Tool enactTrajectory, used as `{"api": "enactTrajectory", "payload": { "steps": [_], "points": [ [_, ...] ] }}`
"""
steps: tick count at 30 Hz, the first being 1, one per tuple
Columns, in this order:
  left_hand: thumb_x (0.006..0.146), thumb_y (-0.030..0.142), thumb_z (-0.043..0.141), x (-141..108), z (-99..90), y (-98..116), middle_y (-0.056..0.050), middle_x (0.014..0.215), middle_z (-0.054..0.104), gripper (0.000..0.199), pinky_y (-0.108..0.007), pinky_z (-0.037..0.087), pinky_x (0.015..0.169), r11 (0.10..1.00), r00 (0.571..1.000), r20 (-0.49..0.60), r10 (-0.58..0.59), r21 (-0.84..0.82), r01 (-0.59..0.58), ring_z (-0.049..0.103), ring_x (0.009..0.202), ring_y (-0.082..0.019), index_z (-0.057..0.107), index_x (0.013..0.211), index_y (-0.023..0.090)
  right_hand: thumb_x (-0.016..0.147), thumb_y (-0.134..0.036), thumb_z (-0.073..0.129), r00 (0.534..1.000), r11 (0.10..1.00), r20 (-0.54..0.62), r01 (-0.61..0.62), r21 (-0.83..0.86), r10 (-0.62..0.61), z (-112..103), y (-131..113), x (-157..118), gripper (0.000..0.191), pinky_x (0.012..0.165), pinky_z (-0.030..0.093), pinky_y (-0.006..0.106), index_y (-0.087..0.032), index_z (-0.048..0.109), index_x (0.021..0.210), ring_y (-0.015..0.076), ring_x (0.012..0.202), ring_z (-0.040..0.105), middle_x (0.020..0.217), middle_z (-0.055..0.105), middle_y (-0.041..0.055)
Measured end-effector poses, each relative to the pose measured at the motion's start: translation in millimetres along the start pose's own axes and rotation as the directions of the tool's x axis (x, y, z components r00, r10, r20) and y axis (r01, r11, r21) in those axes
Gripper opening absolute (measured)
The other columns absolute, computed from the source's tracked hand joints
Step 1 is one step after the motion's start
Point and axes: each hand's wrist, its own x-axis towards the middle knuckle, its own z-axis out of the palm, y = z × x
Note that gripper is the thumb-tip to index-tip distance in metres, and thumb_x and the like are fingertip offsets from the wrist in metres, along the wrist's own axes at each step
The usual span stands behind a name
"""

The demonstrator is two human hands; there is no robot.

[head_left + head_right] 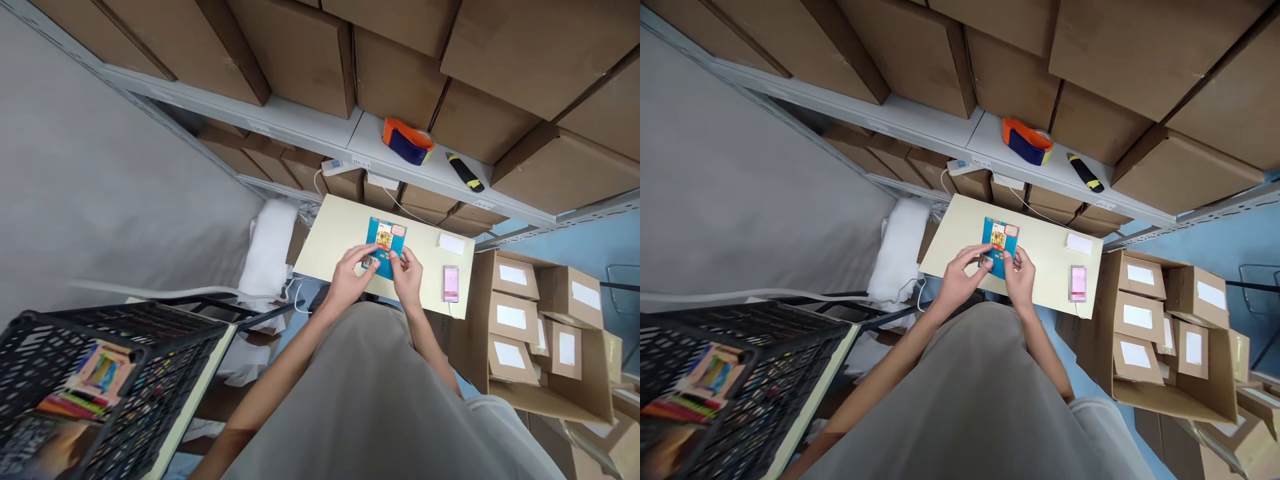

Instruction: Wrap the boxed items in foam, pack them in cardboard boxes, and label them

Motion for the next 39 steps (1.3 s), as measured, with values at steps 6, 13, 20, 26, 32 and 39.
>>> {"api": "enactTrajectory", "payload": {
  "steps": [6,13,20,26,32,39],
  "points": [
    [0.077,0.073,0.095,18.5,-18.6,-17.4,-0.015,0.114,0.087,0.065,-0.048,0.071,0.096,0.908,0.939,0.124,-0.322,-0.242,0.343,0.083,0.105,-0.033,0.087,0.109,0.017,0.090,-0.071,0.087,0.987,0.983,0.141,-0.099,0.155,0.077,-17.8,-5.6,6.4,0.058,0.095,0.074,0.048,-0.023,0.081,0.123,0.0325,0.106,0.088,0.118,0.090,0.0097],
    [0.073,0.074,0.098,6.4,-9.2,-4.4,-0.011,0.104,0.089,0.068,-0.052,0.073,0.097,0.887,0.945,0.072,-0.318,-0.328,0.324,0.086,0.095,-0.034,0.091,0.107,0.016,0.089,-0.078,0.084,0.991,0.994,0.118,-0.073,0.084,0.063,-16.8,7.6,8.6,0.067,0.099,0.074,0.050,-0.022,0.082,0.125,0.0357,0.118,0.085,0.119,0.090,0.0115],
    [0.087,0.077,0.086,-0.7,-9.2,-5.3,-0.011,0.110,0.090,0.064,-0.048,0.074,0.094,0.966,0.969,-0.127,-0.211,-0.180,0.187,0.087,0.100,-0.033,0.092,0.111,0.017,0.102,-0.067,0.074,0.982,0.974,-0.061,0.166,-0.157,-0.177,-7.6,3.6,-16.6,0.060,0.125,0.060,0.054,-0.025,0.077,0.145,0.0331,0.153,0.065,0.162,0.070,0.0151],
    [0.098,0.046,0.082,-26.3,6.9,9.2,-0.010,0.130,0.087,0.033,-0.044,0.071,0.104,1.000,0.998,-0.047,-0.031,-0.007,0.030,0.085,0.114,-0.029,0.091,0.121,0.023,0.094,-0.069,0.083,0.995,0.996,0.076,0.064,-0.067,-0.059,11.3,2.6,-32.3,0.065,0.111,0.068,0.046,-0.023,0.078,0.139,0.0326,0.133,0.077,0.144,0.080,0.0129],
    [0.095,0.047,0.085,-28.9,0.1,-5.0,-0.012,0.131,0.085,0.051,-0.038,0.068,0.094,0.997,0.993,-0.090,-0.082,-0.018,0.081,0.081,0.110,-0.025,0.081,0.140,0.023,0.091,-0.074,0.084,0.994,0.998,0.101,-0.035,0.048,0.030,-8.6,-8.7,-13.7,0.055,0.102,0.070,0.044,-0.023,0.082,0.113,0.0292,0.110,0.083,0.116,0.089,0.0076],
    [0.074,0.069,0.098,-9.8,-20.6,-14.9,-0.010,0.098,0.085,0.056,-0.037,0.066,0.084,0.873,0.933,0.037,-0.357,-0.342,0.347,0.077,0.091,-0.026,0.086,0.096,0.019,0.084,-0.077,0.090,0.964,0.973,0.236,-0.165,0.163,0.124,-4.3,-13.4,-5.2,0.062,0.108,0.071,0.053,-0.025,0.083,0.117,0.0369,0.128,0.081,0.122,0.089,0.0095]
  ]
}}
